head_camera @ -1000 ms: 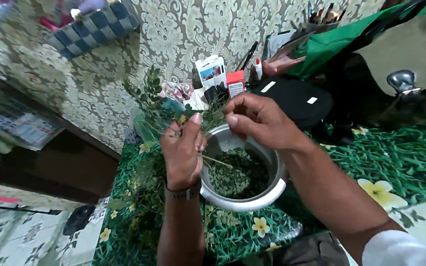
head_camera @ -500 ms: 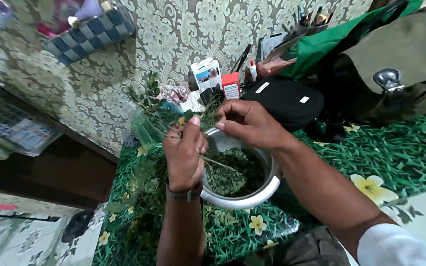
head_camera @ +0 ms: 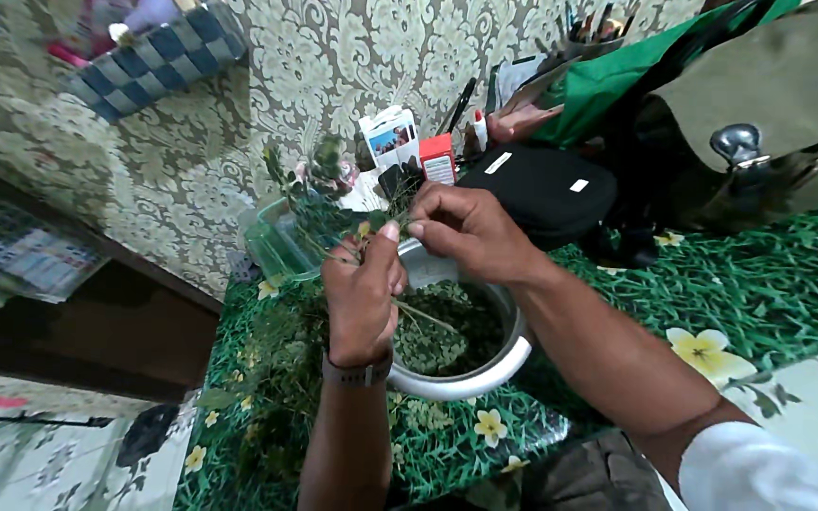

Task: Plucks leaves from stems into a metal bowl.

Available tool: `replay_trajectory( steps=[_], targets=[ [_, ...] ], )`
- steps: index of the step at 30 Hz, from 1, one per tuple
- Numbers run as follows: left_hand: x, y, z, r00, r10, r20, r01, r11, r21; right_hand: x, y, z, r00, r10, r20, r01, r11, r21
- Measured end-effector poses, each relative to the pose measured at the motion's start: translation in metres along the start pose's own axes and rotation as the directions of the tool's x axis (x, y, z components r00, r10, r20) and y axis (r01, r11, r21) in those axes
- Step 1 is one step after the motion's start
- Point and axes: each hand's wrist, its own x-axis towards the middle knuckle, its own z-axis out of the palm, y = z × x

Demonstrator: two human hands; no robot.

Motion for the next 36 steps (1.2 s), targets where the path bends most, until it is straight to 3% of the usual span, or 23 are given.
replay_trajectory(
  steps=[11, 17, 23, 30, 32, 36],
  targets=[
    [0.0000, -0.0020, 0.0023, 1.000, -0.015, 0.001, 0.015, 1.000, 0.012, -0.0013, -0.0009, 0.0001, 0.999, 0.035, -0.029, -0.034, 0.998, 0.050],
    [0.0035, 0.0009, -0.0041, 0.999, -0.035, 0.004, 0.035, 0.997, -0.068, 0.0008, -0.0005, -0.0034, 0.988, 0.152, 0.015, -0.153, 0.983, 0.097],
    [0.0011, -0.0039, 0.0027, 0.998, -0.068, 0.016, 0.069, 0.996, -0.059, -0.0020, 0.0011, 0.0015, 0.996, 0.089, 0.012, -0.090, 0.994, 0.069],
    [0.0028, -0.0012, -0.0006, 0.998, -0.060, 0.020, 0.062, 0.992, -0.108, 0.0005, 0.0007, -0.0036, 0.985, 0.167, 0.038, -0.170, 0.976, 0.139],
    [0.0019, -0.0024, 0.0003, 0.997, -0.068, 0.021, 0.069, 0.995, -0.069, -0.0002, -0.0002, -0.0044, 0.985, 0.157, 0.070, -0.165, 0.978, 0.129],
    [0.0014, -0.0025, -0.0032, 0.996, -0.045, 0.079, 0.041, 0.997, 0.061, 0.0000, 0.0027, -0.0047, 0.994, 0.105, -0.033, -0.099, 0.985, 0.143]
  ],
)
